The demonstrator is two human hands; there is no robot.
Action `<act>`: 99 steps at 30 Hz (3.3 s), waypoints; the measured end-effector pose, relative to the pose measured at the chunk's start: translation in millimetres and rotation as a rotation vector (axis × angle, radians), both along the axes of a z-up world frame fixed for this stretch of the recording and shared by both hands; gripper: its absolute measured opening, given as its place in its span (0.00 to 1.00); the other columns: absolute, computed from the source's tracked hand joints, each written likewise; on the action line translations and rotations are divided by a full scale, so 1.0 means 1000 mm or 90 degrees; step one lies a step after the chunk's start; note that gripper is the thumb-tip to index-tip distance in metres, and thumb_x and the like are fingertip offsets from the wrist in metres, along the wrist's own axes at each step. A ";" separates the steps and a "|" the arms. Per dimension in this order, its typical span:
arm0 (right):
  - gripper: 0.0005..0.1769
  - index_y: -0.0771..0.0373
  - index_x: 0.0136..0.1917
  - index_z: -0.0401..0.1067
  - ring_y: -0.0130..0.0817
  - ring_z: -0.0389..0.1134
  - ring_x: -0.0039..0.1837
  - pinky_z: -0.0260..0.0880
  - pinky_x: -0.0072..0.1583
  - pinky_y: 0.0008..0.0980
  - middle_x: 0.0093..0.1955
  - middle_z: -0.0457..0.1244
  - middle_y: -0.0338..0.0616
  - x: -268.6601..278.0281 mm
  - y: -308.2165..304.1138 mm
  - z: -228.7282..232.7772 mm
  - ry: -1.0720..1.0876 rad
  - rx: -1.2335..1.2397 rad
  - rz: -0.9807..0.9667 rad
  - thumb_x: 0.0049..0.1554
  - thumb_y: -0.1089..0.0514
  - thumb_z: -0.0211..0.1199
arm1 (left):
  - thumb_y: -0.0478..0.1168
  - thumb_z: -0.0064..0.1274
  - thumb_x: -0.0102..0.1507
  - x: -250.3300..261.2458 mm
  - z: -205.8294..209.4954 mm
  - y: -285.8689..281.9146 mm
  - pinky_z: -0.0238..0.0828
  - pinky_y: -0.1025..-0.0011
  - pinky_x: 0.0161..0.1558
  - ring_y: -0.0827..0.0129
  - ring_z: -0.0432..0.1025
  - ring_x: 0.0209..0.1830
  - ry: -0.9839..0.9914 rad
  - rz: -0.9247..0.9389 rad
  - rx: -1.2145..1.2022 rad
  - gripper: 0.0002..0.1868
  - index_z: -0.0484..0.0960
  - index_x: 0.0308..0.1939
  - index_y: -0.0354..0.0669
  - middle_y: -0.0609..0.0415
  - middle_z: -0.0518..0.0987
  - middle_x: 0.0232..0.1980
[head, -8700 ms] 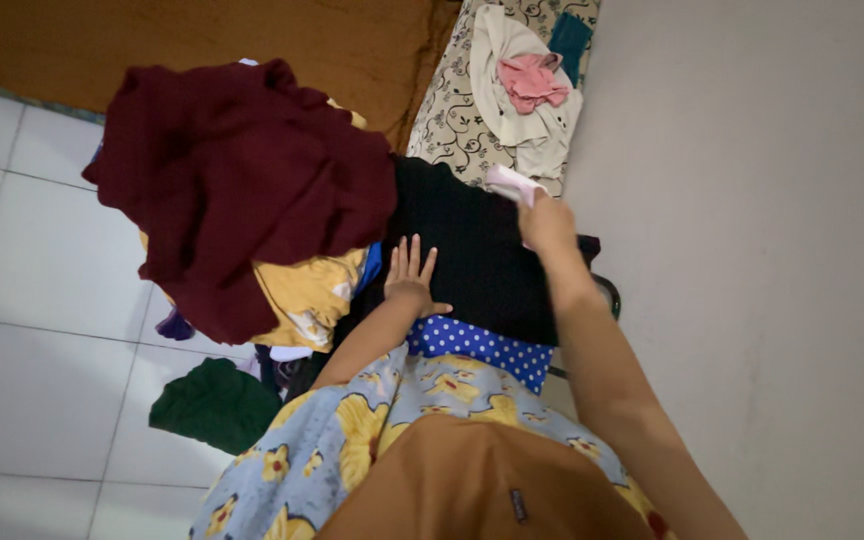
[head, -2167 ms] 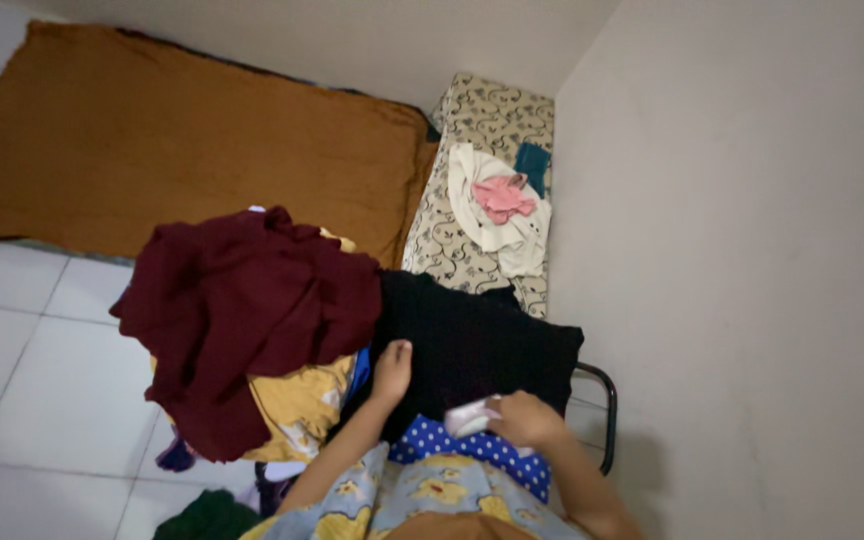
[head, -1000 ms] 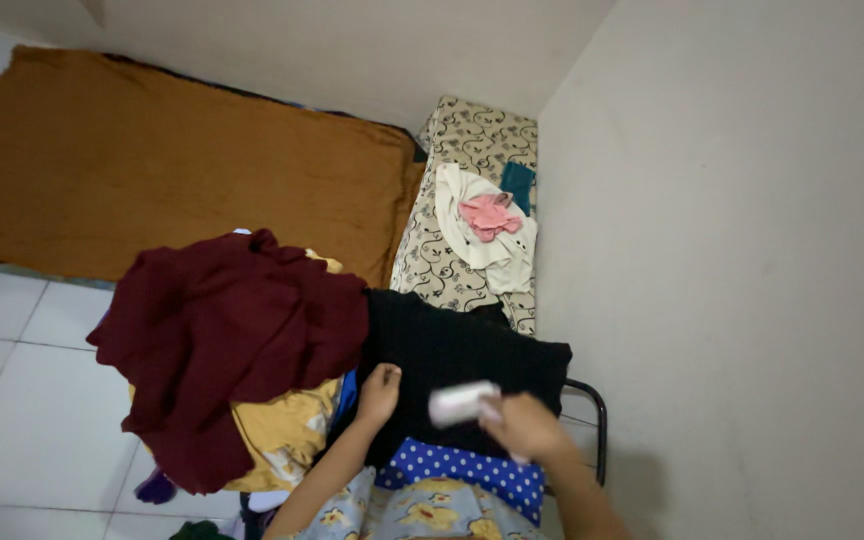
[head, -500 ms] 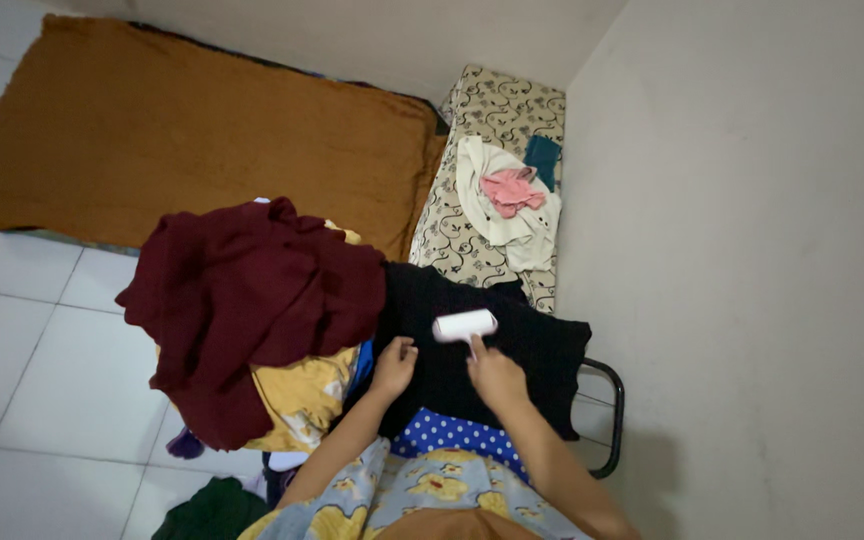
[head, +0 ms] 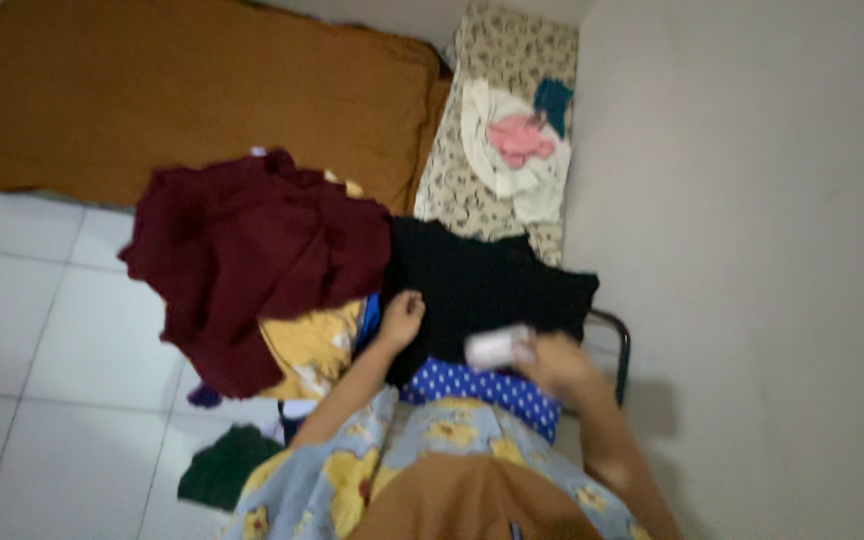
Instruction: The person uses a lint roller to remove lint from a black garment laid on a blue polka-dotted surface. The person repeatedly rolls the lint roller over the fabric, occasionally adjusting the garment's position to cover different areas.
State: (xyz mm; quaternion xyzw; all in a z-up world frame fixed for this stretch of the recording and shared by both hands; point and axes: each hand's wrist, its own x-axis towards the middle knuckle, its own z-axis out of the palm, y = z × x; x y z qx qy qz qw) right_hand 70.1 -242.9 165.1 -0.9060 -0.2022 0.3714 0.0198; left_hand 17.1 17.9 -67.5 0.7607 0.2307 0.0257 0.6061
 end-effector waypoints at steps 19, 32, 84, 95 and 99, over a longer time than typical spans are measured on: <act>0.26 0.47 0.71 0.66 0.53 0.74 0.48 0.75 0.49 0.51 0.46 0.70 0.54 -0.001 0.028 -0.069 -0.150 -0.023 0.018 0.61 0.45 0.57 | 0.32 0.57 0.59 -0.013 -0.022 -0.004 0.73 0.61 0.55 0.51 0.75 0.51 -0.050 -0.065 0.124 0.15 0.81 0.51 0.35 0.41 0.79 0.50; 0.24 0.47 0.64 0.75 0.53 0.75 0.45 0.74 0.51 0.48 0.43 0.71 0.55 0.012 0.020 0.022 -0.093 0.063 -0.022 0.56 0.42 0.62 | 0.27 0.46 0.60 -0.015 -0.030 -0.002 0.73 0.58 0.51 0.46 0.75 0.45 -0.063 0.023 0.068 0.08 0.76 0.42 0.36 0.39 0.78 0.42; 0.19 0.62 0.47 0.73 0.54 0.60 0.51 0.63 0.53 0.46 0.48 0.55 0.52 0.025 0.012 0.005 -0.677 0.463 -0.235 0.42 0.73 0.60 | 0.34 0.66 0.43 -0.016 0.195 -0.009 0.72 0.51 0.43 0.41 0.73 0.43 -0.064 -0.086 0.464 0.25 0.77 0.42 0.36 0.36 0.76 0.44; 0.10 0.61 0.45 0.74 0.54 0.62 0.53 0.64 0.55 0.47 0.48 0.59 0.52 0.083 -0.030 0.006 -0.752 0.481 -0.327 0.50 0.67 0.69 | 0.41 0.65 0.58 -0.024 0.172 0.033 0.74 0.65 0.43 0.63 0.76 0.39 0.049 -0.054 -0.346 0.13 0.83 0.42 0.37 0.48 0.83 0.41; 0.10 0.60 0.48 0.76 0.52 0.64 0.53 0.65 0.57 0.46 0.48 0.62 0.53 0.084 -0.039 -0.010 -0.693 0.488 -0.367 0.50 0.65 0.70 | 0.47 0.54 0.59 -0.010 0.196 0.032 0.77 0.66 0.47 0.65 0.79 0.41 0.088 -0.006 -0.842 0.16 0.86 0.43 0.42 0.53 0.86 0.44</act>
